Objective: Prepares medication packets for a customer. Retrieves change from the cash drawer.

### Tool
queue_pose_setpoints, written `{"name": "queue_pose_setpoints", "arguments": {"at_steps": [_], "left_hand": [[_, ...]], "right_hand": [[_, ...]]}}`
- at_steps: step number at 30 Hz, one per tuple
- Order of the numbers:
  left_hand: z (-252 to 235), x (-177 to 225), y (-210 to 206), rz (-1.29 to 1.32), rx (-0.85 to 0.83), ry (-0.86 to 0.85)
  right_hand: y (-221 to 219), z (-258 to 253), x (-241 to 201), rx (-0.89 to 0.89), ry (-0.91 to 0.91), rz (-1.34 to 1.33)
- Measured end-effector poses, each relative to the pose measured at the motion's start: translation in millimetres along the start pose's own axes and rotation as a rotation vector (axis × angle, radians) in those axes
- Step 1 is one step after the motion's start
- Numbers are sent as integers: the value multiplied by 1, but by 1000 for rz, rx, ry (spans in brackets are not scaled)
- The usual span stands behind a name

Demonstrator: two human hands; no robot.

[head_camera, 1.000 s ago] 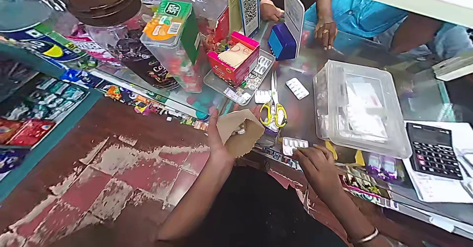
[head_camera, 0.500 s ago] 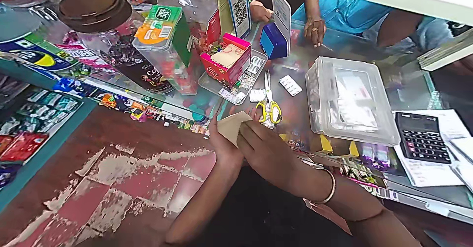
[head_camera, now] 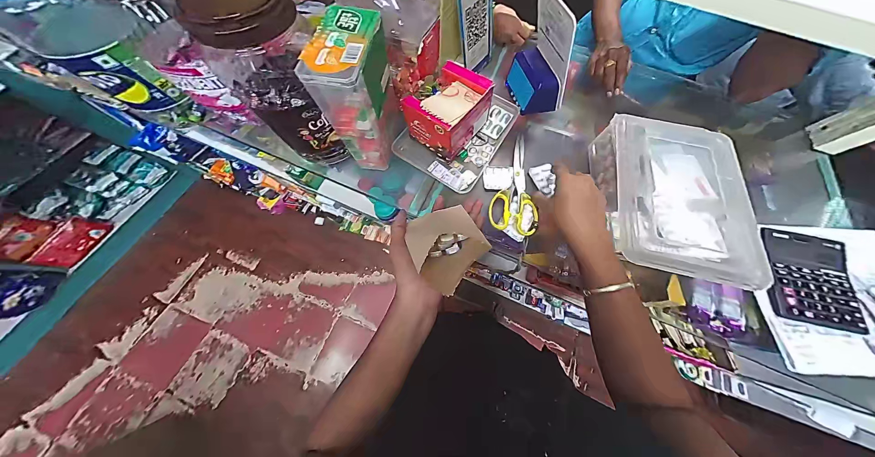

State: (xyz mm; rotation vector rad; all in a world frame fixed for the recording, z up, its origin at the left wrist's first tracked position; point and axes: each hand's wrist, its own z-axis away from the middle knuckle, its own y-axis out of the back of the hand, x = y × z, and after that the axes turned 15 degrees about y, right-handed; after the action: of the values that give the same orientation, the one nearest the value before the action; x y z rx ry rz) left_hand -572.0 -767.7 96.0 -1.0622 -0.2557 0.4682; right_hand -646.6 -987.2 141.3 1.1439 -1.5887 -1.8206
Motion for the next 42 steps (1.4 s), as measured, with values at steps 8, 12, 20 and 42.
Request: {"name": "queue_pose_setpoints", "arguments": {"at_steps": [8,12,20,42], "left_hand": [[3,-9,-19,-17,100,-114],[4,-18,-26,-9,145,-196],[6,-6,-13,73,106,-155],[2,-9,-10,52,63,-127]], "right_hand": [[63,121,-46,212,776,-370],[26,112,-92,257,845,-28],[23,120,-90,225,885,-8],[-2,107,-91,447,923,-87]]}}
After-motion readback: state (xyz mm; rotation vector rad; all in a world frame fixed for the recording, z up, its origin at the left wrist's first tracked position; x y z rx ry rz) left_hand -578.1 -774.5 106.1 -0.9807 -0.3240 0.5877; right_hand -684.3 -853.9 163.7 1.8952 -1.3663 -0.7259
